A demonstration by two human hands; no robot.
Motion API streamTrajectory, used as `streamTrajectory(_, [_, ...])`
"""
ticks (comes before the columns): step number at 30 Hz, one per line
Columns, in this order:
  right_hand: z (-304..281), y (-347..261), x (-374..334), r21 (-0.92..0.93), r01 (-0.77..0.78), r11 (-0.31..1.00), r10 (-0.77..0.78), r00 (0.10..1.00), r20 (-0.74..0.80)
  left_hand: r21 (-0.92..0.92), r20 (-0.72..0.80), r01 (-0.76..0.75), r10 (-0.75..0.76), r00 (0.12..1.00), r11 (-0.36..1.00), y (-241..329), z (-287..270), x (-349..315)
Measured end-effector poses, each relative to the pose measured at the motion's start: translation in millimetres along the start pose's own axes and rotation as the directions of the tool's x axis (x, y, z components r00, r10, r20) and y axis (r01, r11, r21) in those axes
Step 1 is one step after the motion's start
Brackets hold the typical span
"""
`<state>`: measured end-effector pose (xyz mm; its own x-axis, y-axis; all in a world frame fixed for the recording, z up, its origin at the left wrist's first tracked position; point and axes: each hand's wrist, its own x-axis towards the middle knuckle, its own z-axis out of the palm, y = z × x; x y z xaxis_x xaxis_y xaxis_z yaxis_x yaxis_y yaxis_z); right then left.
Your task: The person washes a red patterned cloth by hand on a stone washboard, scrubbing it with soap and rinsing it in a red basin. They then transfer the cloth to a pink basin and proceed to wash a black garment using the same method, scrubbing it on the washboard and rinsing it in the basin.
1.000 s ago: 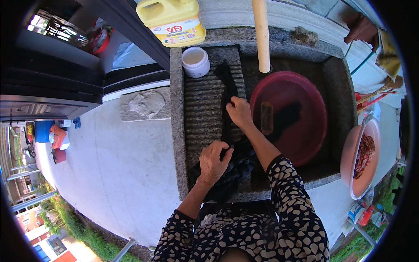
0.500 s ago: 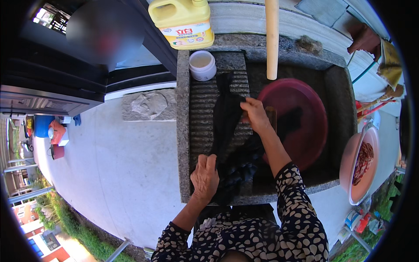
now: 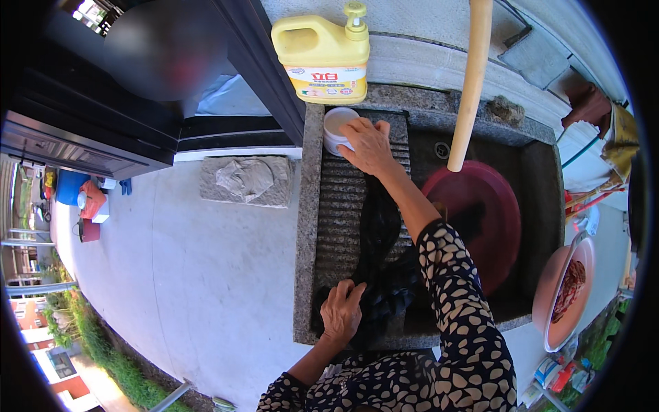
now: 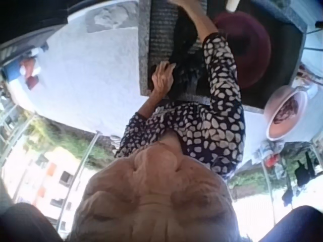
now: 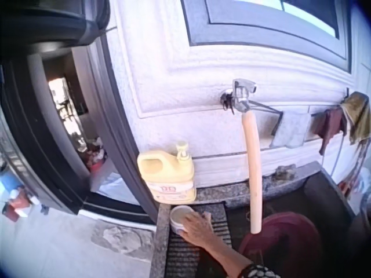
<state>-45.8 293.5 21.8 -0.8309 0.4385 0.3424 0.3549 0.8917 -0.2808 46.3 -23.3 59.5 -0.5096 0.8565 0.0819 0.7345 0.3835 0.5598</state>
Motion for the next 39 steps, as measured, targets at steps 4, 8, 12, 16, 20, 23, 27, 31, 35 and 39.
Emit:
streamTrajectory(4, [11,9,41,-0.194,0.040,0.980,0.053,0.890,0.452,-0.065,-0.008,0.046,-0.046,0.999,0.997,0,0,-1])
streamTrajectory(8, [18,14,50,-0.180,0.031,0.983,0.073,0.838,0.541,-0.066,-0.031,0.032,-0.034,0.999,0.997,-4,3,0])
streamTrajectory(12, [3,2,46,-0.143,0.057,0.988,0.060,0.713,0.698,-0.090,-0.018,0.056,-0.058,0.998,0.994,-6,2,1])
streamTrajectory(16, [4,5,26,0.005,0.031,0.999,-0.027,0.745,0.666,-0.096,0.003,0.060,-0.060,0.998,0.994,-6,-1,2])
streamTrajectory(20, [-24,4,6,0.453,-0.177,0.874,0.063,0.965,0.255,-0.132,0.002,0.080,-0.081,0.997,0.988,-8,1,1])
streamTrajectory(23, [-47,22,-30,0.866,-0.494,0.081,0.236,0.853,0.465,-0.159,-0.016,0.056,-0.060,0.998,0.986,-13,5,-1])
streamTrajectory(27, [-54,25,-120,0.760,-0.582,-0.290,0.301,0.698,0.649,-0.237,-0.063,-0.053,0.039,0.997,0.970,0,-3,7])
streamTrajectory(31, [-41,-16,-183,0.758,-0.518,0.396,0.320,0.852,0.415,-0.053,0.062,-0.151,0.155,0.986,0.987,-5,4,5])
streamTrajectory(35, [-36,-45,-221,0.692,-0.237,0.682,0.105,0.968,0.228,-0.014,0.101,-0.133,0.134,0.986,0.991,-5,5,3])
streamTrajectory(39, [-22,-29,-207,0.448,-0.004,0.894,-0.022,0.998,0.052,-0.064,0.078,-0.085,0.090,0.993,0.994,-5,5,1])
